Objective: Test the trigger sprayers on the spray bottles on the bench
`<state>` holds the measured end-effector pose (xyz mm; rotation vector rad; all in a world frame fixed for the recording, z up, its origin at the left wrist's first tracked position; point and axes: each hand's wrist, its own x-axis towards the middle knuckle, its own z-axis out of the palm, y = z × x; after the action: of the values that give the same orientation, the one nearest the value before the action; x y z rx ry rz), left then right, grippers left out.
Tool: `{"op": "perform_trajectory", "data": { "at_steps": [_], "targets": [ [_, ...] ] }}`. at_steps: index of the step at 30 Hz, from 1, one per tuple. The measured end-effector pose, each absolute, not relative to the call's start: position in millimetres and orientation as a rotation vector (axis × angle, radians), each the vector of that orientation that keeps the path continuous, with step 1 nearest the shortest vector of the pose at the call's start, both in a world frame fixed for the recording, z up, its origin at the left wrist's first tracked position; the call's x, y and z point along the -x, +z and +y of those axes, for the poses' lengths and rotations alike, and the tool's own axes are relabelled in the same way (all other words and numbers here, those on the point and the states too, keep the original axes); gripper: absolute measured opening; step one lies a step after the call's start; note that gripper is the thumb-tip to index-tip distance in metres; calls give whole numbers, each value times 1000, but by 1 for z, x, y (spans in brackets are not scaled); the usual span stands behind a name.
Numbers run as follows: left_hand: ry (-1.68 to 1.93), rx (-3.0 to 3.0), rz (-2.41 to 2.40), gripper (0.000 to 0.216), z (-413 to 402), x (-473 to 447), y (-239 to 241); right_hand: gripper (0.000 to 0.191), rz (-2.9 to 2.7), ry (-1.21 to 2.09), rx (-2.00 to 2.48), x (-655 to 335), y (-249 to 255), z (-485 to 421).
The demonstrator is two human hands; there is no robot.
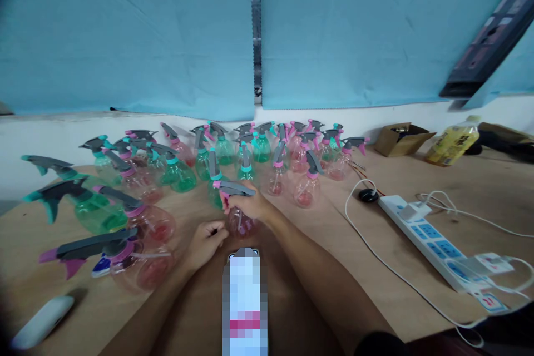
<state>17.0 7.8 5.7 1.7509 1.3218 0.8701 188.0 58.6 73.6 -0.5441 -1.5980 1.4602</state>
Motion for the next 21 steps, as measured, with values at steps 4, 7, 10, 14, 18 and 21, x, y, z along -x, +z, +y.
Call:
{"op": "perform_trajectory", "data": {
  "at_steps": [4,7,10,14,18,21],
  "targets": [
    [862,-1729,1334,26,7,-17,6,30,-1627,1449,502,-188,75,59],
    [859,-1729,1337,27,7,-18,7,28,-1655,1433,487,-189,75,61],
    [858,-1733,1329,27,7,-18,7,25,-1647,1448,515,-189,73,61],
    [844,-1739,1331,27,6,-19,8,25,-1618,1467,565,-187,71,61],
    [848,-1725,1341,27,5,-20,9,27,-1675,1424,516,-188,72,63],
    [840,-1723,1330,27,6,-20,8,28,-1730,1374,512,-189,70,66]
  ]
}}
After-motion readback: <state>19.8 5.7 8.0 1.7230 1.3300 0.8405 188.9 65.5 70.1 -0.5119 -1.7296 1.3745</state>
